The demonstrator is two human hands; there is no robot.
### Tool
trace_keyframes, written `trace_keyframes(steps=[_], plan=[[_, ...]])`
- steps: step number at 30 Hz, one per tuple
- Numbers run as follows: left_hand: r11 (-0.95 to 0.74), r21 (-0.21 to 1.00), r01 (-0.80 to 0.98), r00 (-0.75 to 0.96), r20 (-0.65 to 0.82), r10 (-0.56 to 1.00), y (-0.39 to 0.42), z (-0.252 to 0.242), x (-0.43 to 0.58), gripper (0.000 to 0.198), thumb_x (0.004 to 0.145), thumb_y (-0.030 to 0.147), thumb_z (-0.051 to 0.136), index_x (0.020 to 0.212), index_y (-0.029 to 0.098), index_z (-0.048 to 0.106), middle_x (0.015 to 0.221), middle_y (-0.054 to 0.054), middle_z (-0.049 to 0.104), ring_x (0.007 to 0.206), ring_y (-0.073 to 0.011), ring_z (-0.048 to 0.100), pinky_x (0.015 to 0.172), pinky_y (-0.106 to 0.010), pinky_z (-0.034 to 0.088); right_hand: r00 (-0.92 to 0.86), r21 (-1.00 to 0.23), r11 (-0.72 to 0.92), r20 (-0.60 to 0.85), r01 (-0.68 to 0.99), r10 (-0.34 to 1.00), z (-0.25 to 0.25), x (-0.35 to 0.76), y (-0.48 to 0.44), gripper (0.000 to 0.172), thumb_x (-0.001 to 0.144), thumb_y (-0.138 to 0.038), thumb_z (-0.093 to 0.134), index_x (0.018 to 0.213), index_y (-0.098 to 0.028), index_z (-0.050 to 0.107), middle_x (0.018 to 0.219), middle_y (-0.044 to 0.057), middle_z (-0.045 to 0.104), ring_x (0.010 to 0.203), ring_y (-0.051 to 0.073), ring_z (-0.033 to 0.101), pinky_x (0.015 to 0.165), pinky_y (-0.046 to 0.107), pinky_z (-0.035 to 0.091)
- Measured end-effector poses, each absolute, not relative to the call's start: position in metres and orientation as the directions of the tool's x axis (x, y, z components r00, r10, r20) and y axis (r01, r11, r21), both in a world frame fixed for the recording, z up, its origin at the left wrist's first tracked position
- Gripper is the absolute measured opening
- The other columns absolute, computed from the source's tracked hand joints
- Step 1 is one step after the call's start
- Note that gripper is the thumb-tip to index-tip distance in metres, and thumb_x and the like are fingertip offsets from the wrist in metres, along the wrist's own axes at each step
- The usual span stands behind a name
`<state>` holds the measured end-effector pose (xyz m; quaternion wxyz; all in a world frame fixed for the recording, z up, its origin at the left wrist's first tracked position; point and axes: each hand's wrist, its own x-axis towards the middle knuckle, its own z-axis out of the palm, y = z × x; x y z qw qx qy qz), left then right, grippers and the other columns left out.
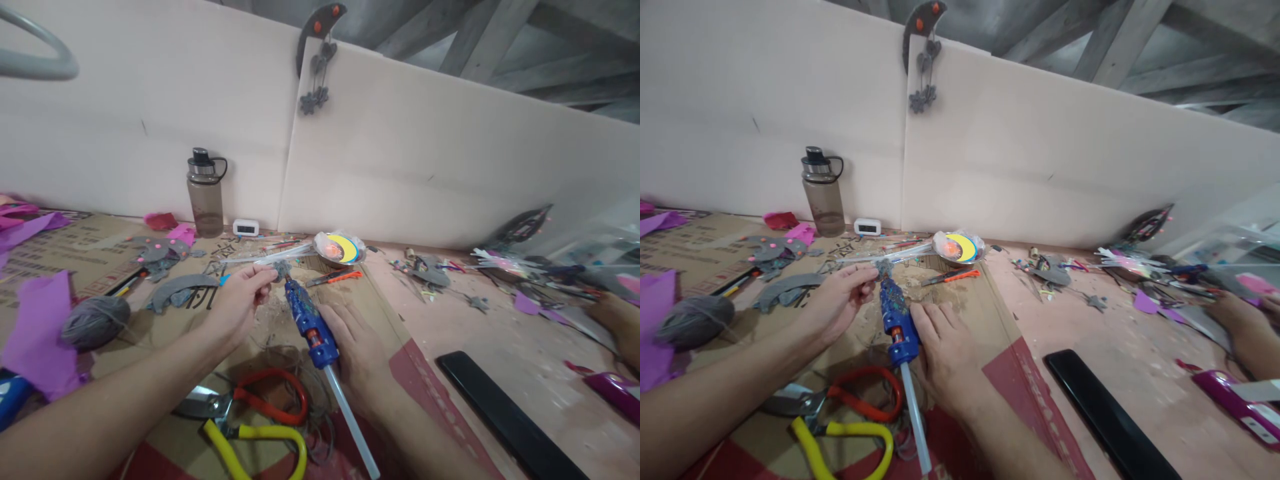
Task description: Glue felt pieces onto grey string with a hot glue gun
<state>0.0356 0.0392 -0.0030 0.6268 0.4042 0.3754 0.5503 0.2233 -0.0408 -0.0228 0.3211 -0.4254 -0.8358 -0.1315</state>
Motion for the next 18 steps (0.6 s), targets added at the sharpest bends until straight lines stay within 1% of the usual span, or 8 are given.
trace_keyframes(steps=[6,10,13,18], plan=[[0.045,0.926,-0.375,0.126,0.003,0.992,0.0340,0.0010,0.0377,0.014,0.064,0.022,0.069,0.067,0.014,0.057,0.055,0.005,0.045,0.050,-0.0053,0.035,0.049,-0.020,0.027,-0.442,-0.028,0.592,0.635,0.806,0.633,-0.0242,0.2228,-0.0400,0.050,0.077,-0.017,0.050,0.125,-0.011,0.040,0.107,0.014,0.057,0.094,0.025,0.051,0.082,0.043,0.047],[0.056,0.924,-0.379,0.110,-0.016,0.994,0.0354,0.0005,0.0367,0.014,0.064,0.022,0.069,0.067,0.014,0.057,0.055,0.004,0.044,0.050,-0.0057,0.035,0.049,-0.021,0.026,-0.449,-0.045,0.608,0.632,0.792,0.632,-0.0245,0.2229,-0.0404,0.051,0.077,-0.018,0.052,0.126,-0.011,0.040,0.106,0.014,0.057,0.091,0.025,0.051,0.081,0.043,0.047],[0.038,0.931,-0.362,0.114,0.003,0.993,0.0355,-0.0002,0.0368,0.013,0.065,0.022,0.067,0.067,0.014,0.057,0.055,0.004,0.044,0.050,-0.0059,0.035,0.050,-0.021,0.026,-0.441,-0.052,0.602,0.632,0.797,0.638,-0.0236,0.2233,-0.0408,0.053,0.076,-0.017,0.052,0.126,-0.012,0.039,0.109,0.014,0.056,0.091,0.025,0.050,0.081,0.042,0.047],[0.000,0.948,-0.318,0.106,0.035,0.994,0.0335,-0.0002,0.0378,0.014,0.067,0.023,0.067,0.069,0.014,0.057,0.056,0.004,0.045,0.052,-0.0062,0.035,0.051,-0.021,0.027,-0.446,-0.006,0.586,0.643,0.810,0.622,-0.0239,0.2232,-0.0412,0.051,0.076,-0.017,0.051,0.126,-0.012,0.039,0.109,0.015,0.056,0.094,0.026,0.051,0.083,0.042,0.046]])
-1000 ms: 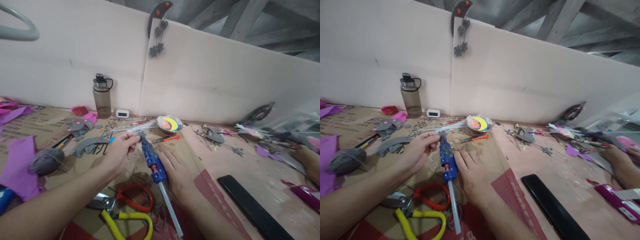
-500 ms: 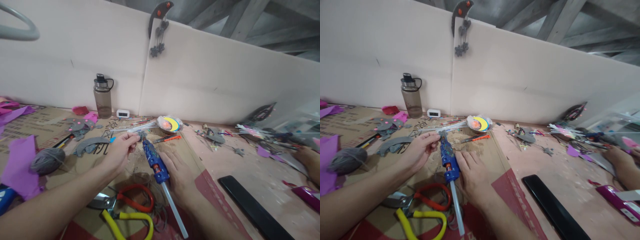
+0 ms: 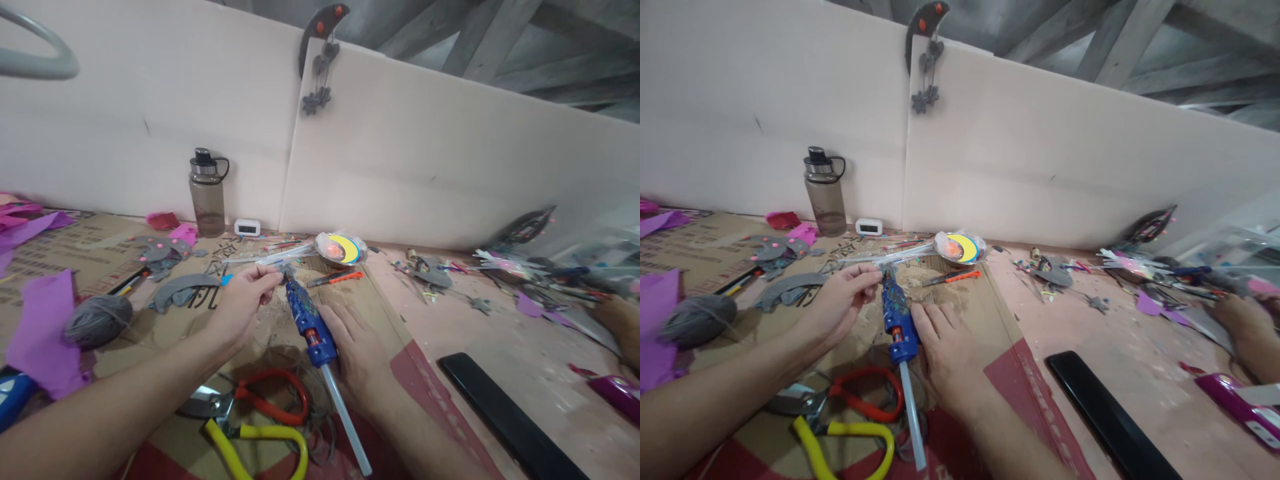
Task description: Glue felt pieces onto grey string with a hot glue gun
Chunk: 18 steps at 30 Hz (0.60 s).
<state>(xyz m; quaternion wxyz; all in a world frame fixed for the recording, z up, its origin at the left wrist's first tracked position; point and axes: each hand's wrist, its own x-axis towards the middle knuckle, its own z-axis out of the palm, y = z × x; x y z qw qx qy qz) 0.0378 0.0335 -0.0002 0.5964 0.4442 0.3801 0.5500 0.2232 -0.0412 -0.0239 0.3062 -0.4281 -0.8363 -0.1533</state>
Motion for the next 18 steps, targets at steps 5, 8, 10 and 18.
trace_keyframes(steps=[5,8,10,18], plan=[[0.005,0.943,-0.332,0.099,0.029,0.995,0.0367,-0.0030,0.0362,0.013,0.067,0.023,0.067,0.068,0.014,0.056,0.057,0.004,0.045,0.052,-0.0065,0.035,0.051,-0.022,0.027,-0.453,-0.018,0.590,0.622,0.807,0.639,-0.0272,0.2239,-0.0404,0.052,0.077,-0.018,0.050,0.128,-0.012,0.037,0.110,0.015,0.056,0.095,0.026,0.051,0.086,0.044,0.045],[0.000,0.944,-0.329,0.098,0.035,0.995,0.0370,-0.0038,0.0362,0.013,0.067,0.023,0.067,0.068,0.014,0.057,0.057,0.004,0.045,0.052,-0.0066,0.035,0.051,-0.022,0.027,-0.444,-0.027,0.585,0.625,0.810,0.643,-0.0273,0.2242,-0.0400,0.053,0.077,-0.017,0.051,0.128,-0.012,0.037,0.111,0.014,0.056,0.094,0.026,0.050,0.084,0.042,0.045],[-0.014,0.948,-0.317,0.098,0.048,0.994,0.0360,-0.0032,0.0366,0.013,0.067,0.023,0.067,0.068,0.014,0.057,0.057,0.004,0.045,0.052,-0.0066,0.035,0.052,-0.022,0.027,-0.448,-0.016,0.581,0.619,0.814,0.645,-0.0266,0.2237,-0.0399,0.053,0.077,-0.017,0.051,0.127,-0.011,0.037,0.111,0.015,0.056,0.095,0.026,0.050,0.085,0.043,0.045],[0.013,0.942,-0.334,0.097,0.021,0.995,0.0371,-0.0024,0.0361,0.013,0.066,0.022,0.066,0.066,0.015,0.056,0.055,0.004,0.044,0.051,-0.0066,0.034,0.050,-0.022,0.026,-0.456,-0.021,0.594,0.620,0.804,0.638,-0.0232,0.2224,-0.0409,0.053,0.076,-0.018,0.052,0.126,-0.012,0.037,0.109,0.014,0.057,0.094,0.026,0.051,0.085,0.042,0.046]])
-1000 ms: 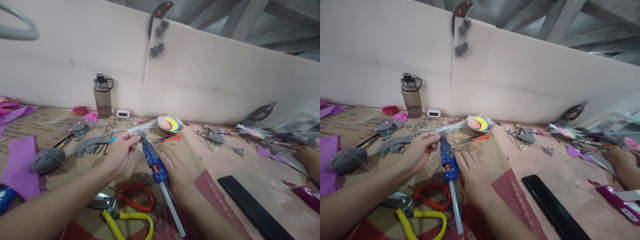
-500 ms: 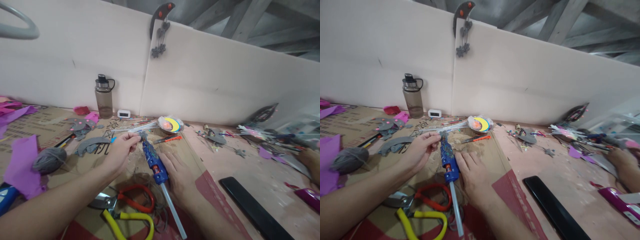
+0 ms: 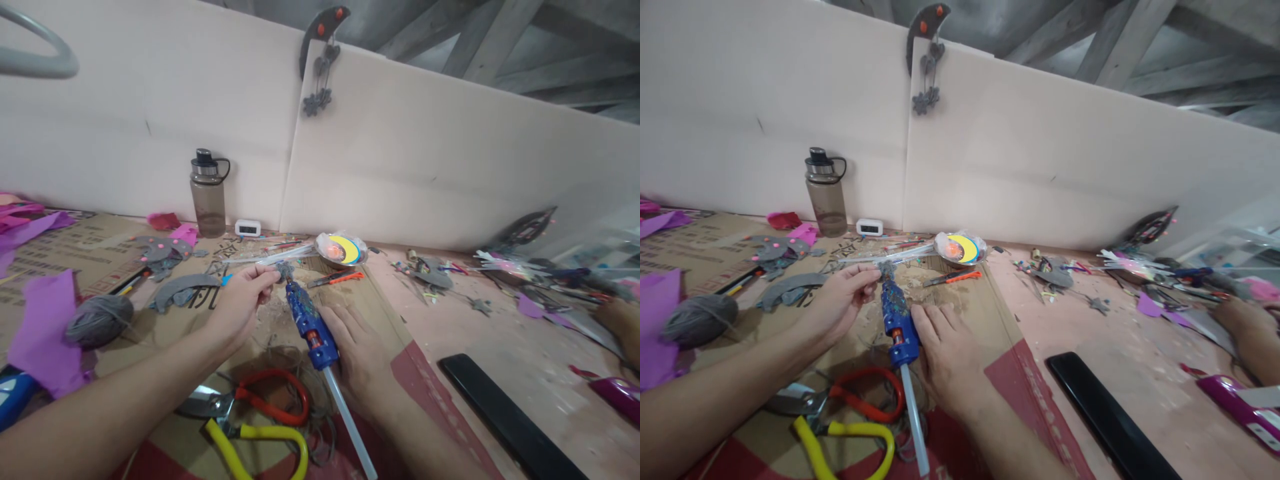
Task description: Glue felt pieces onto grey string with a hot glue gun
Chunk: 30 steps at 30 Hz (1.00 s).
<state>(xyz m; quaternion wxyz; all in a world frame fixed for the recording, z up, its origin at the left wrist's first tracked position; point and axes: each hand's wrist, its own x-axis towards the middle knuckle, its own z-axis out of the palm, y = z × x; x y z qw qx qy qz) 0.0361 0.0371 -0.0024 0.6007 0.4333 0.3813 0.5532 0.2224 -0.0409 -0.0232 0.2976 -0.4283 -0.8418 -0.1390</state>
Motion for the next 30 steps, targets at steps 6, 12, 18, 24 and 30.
trace_keyframes(steps=[6,12,18,24,30], plan=[[-0.021,0.953,-0.301,0.100,0.053,0.994,0.036,-0.006,0.036,0.014,0.067,0.024,0.067,0.070,0.014,0.058,0.057,0.004,0.046,0.052,-0.0063,0.036,0.052,-0.022,0.027,-0.438,-0.014,0.574,0.631,0.819,0.640,-0.023,0.223,-0.041,0.053,0.075,-0.015,0.051,0.127,-0.013,0.038,0.109,0.014,0.057,0.094,0.026,0.052,0.083,0.042,0.047],[0.017,0.940,-0.340,0.082,0.012,0.997,0.038,-0.004,0.036,0.015,0.065,0.023,0.068,0.067,0.014,0.056,0.057,0.004,0.045,0.051,-0.0060,0.034,0.051,-0.022,0.026,-0.448,-0.011,0.585,0.631,0.811,0.633,-0.026,0.224,-0.040,0.053,0.075,-0.016,0.051,0.127,-0.012,0.037,0.111,0.015,0.056,0.095,0.026,0.051,0.086,0.043,0.045],[0.006,0.951,-0.309,0.106,0.029,0.994,0.035,-0.003,0.037,0.013,0.067,0.023,0.067,0.067,0.015,0.057,0.056,0.004,0.045,0.051,-0.0063,0.035,0.050,-0.022,0.026,-0.439,-0.044,0.589,0.623,0.807,0.647,-0.025,0.224,-0.041,0.052,0.076,-0.016,0.052,0.126,-0.012,0.040,0.110,0.014,0.057,0.095,0.026,0.052,0.084,0.041,0.046],[0.034,0.926,-0.376,0.044,-0.019,0.999,0.044,-0.007,0.034,0.016,0.064,0.021,0.069,0.069,0.014,0.056,0.058,0.004,0.046,0.049,-0.0048,0.036,0.047,-0.020,0.025,-0.152,-0.440,0.512,0.631,0.738,0.761,-0.028,0.222,-0.039,0.041,0.081,-0.026,0.050,0.121,-0.018,0.046,0.105,0.010,0.060,0.095,0.023,0.056,0.080,0.037,0.047],[0.051,0.925,-0.377,0.037,-0.039,0.999,0.047,-0.007,0.033,0.019,0.061,0.023,0.071,0.069,0.013,0.057,0.060,0.004,0.048,0.049,-0.0039,0.037,0.043,-0.018,0.024,0.214,-0.884,0.078,0.196,0.460,0.957,-0.032,0.230,-0.019,0.034,0.080,-0.044,0.052,0.099,-0.016,0.056,0.065,0.002,0.060,0.056,0.016,0.054,0.052,0.028,0.042]])
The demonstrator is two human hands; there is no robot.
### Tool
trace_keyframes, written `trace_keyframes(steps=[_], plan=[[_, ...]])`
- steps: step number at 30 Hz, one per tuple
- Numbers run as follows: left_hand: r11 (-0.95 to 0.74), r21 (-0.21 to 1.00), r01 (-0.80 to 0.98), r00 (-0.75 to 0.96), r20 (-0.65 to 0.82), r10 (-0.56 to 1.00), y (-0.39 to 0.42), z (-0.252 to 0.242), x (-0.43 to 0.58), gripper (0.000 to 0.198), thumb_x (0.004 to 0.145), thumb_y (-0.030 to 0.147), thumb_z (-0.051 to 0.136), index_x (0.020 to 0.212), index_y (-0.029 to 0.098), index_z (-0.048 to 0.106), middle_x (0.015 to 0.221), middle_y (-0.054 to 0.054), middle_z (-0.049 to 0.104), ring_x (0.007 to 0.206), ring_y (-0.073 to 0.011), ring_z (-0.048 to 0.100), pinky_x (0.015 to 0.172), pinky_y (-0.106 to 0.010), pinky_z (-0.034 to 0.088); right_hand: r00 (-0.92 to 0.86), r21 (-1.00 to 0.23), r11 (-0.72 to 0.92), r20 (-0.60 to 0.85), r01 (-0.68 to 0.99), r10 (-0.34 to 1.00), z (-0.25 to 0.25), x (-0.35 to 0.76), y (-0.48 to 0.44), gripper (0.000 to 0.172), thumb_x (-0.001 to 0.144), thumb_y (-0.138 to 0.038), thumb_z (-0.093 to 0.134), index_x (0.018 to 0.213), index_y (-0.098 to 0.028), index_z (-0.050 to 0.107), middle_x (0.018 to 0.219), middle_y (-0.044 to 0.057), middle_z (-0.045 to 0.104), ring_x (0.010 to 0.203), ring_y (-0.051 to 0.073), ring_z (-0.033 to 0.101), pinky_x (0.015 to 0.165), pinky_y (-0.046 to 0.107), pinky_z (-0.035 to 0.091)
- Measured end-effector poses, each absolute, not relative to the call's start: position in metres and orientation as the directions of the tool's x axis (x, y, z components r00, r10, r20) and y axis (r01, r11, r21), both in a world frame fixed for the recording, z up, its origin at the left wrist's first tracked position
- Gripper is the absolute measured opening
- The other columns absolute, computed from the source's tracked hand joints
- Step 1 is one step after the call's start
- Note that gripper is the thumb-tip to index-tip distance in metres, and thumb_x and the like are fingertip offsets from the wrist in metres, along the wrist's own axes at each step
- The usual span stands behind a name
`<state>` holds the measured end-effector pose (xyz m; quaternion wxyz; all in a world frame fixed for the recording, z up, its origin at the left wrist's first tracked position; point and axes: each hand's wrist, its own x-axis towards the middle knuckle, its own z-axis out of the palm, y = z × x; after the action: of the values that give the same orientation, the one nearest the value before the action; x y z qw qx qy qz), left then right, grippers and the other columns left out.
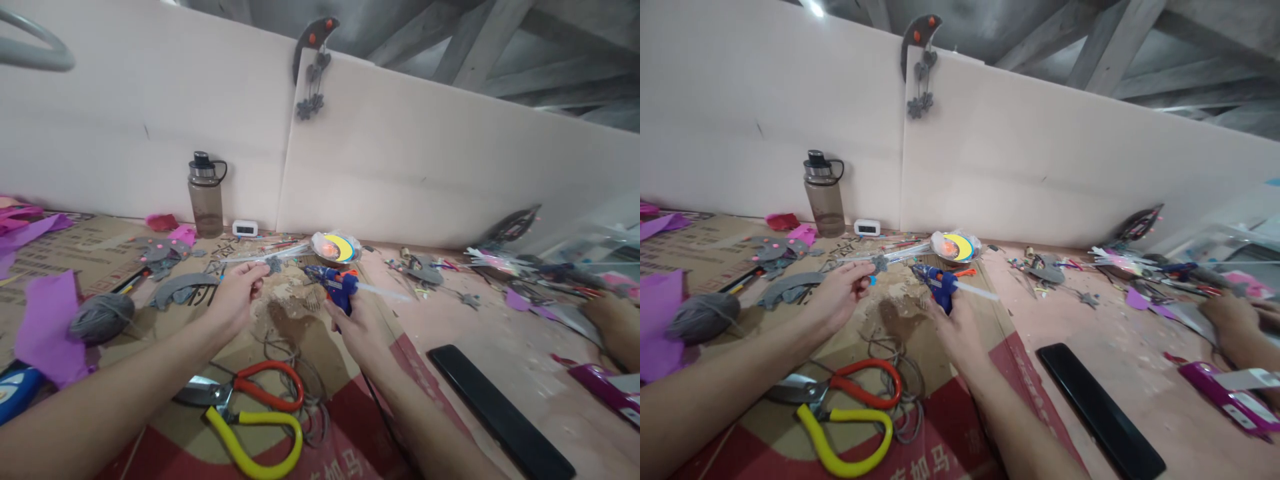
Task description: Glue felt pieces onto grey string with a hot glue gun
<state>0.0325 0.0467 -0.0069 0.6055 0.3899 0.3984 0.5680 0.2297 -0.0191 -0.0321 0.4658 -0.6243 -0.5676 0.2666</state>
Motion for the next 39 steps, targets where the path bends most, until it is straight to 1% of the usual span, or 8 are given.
trace_keyframes(steps=[8,12,20,23,25,30,34,39], plan=[[0.028,0.920,-0.390,0.097,0.010,0.995,0.038,0.001,0.035,0.025,0.056,0.024,0.074,0.072,0.013,0.058,0.064,0.003,0.052,0.048,-0.0035,0.038,0.041,-0.018,0.023,0.091,-0.982,-0.092,-0.077,0.168,0.993,-0.034,0.252,0.000,0.026,0.068,-0.036,0.063,0.083,-0.017,0.053,0.059,-0.002,0.056,0.045,0.011,0.048,0.046,0.025,0.040],[0.005,0.935,-0.354,0.133,0.045,0.990,0.030,0.003,0.037,0.025,0.057,0.025,0.074,0.073,0.012,0.060,0.063,0.003,0.051,0.048,-0.0031,0.037,0.042,-0.017,0.023,0.044,-0.919,-0.120,-0.112,0.375,0.993,-0.041,0.261,0.003,0.021,0.071,-0.038,0.061,0.074,-0.017,0.055,0.056,-0.001,0.055,0.047,0.013,0.051,0.048,0.026,0.040],[-0.157,0.981,-0.117,0.076,0.166,0.983,-0.006,0.007,0.025,0.021,0.061,0.031,0.071,0.072,0.015,0.063,0.062,0.002,0.053,0.048,-0.0061,0.036,0.047,-0.020,0.025,0.221,-0.560,0.002,0.331,0.829,0.918,-0.020,0.262,-0.015,0.027,0.075,-0.041,0.057,0.068,-0.015,0.058,0.077,0.013,0.063,0.081,0.024,0.058,0.072,0.034,0.040],[-0.427,0.891,0.151,0.048,0.425,0.904,-0.022,0.012,0.013,0.013,0.066,0.029,0.067,0.072,0.018,0.067,0.067,-0.001,0.058,0.060,-0.0119,0.046,0.059,-0.024,0.035,0.069,-0.787,0.220,0.315,0.577,0.947,-0.004,0.236,-0.027,0.026,0.081,-0.040,0.048,0.080,-0.016,0.060,0.077,0.006,0.062,0.071,0.017,0.056,0.065,0.029,0.041],[-0.581,0.752,0.311,0.109,0.579,0.808,-0.031,0.016,0.005,0.009,0.068,0.026,0.065,0.074,0.022,0.070,0.073,-0.003,0.062,0.065,-0.0142,0.048,0.067,-0.026,0.037,-0.020,-0.965,0.152,0.151,0.213,0.988,0.005,0.213,-0.035,0.031,0.081,-0.046,0.046,0.084,-0.018,0.058,0.072,0.002,0.058,0.060,0.013,0.053,0.055,0.025,0.040],[-0.723,0.545,0.425,0.240,0.702,0.670,-0.043,0.020,-0.010,0.013,0.070,0.022,0.063,0.078,0.027,0.072,0.088,-0.007,0.065,0.090,-0.0207,0.055,0.087,-0.032,0.038,-0.203,-0.981,-0.100,-0.066,-0.164,0.977,0.017,0.172,-0.050,0.034,0.070,-0.050,0.060,0.074,-0.017,0.056,0.061,-0.003,0.052,0.049,0.007,0.044,0.044,0.019,0.030],[-0.714,0.573,0.403,0.253,0.680,0.688,-0.044,0.014,-0.015,0.012,0.069,0.022,0.064,0.077,0.027,0.071,0.087,-0.007,0.066,0.088,-0.0205,0.056,0.086,-0.032,0.039,-0.217,-0.965,-0.099,-0.045,-0.242,0.975,0.017,0.161,-0.054,0.033,0.059,-0.041,0.072,0.063,-0.017,0.050,0.055,-0.006,0.046,0.048,0.005,0.038,0.044,0.018,0.028],[-0.475,0.858,0.195,0.039,0.477,0.878,-0.042,0.002,-0.008,0.019,0.070,0.031,0.064,0.086,0.021,0.067,0.083,-0.005,0.064,0.072,-0.0163,0.054,0.072,-0.028,0.042,-0.105,-0.958,-0.039,-0.010,-0.282,0.994,0.004,0.157,-0.047,0.035,0.056,-0.041,0.073,0.064,-0.017,0.049,0.054,-0.007,0.046,0.047,0.005,0.036,0.044,0.019,0.025]])
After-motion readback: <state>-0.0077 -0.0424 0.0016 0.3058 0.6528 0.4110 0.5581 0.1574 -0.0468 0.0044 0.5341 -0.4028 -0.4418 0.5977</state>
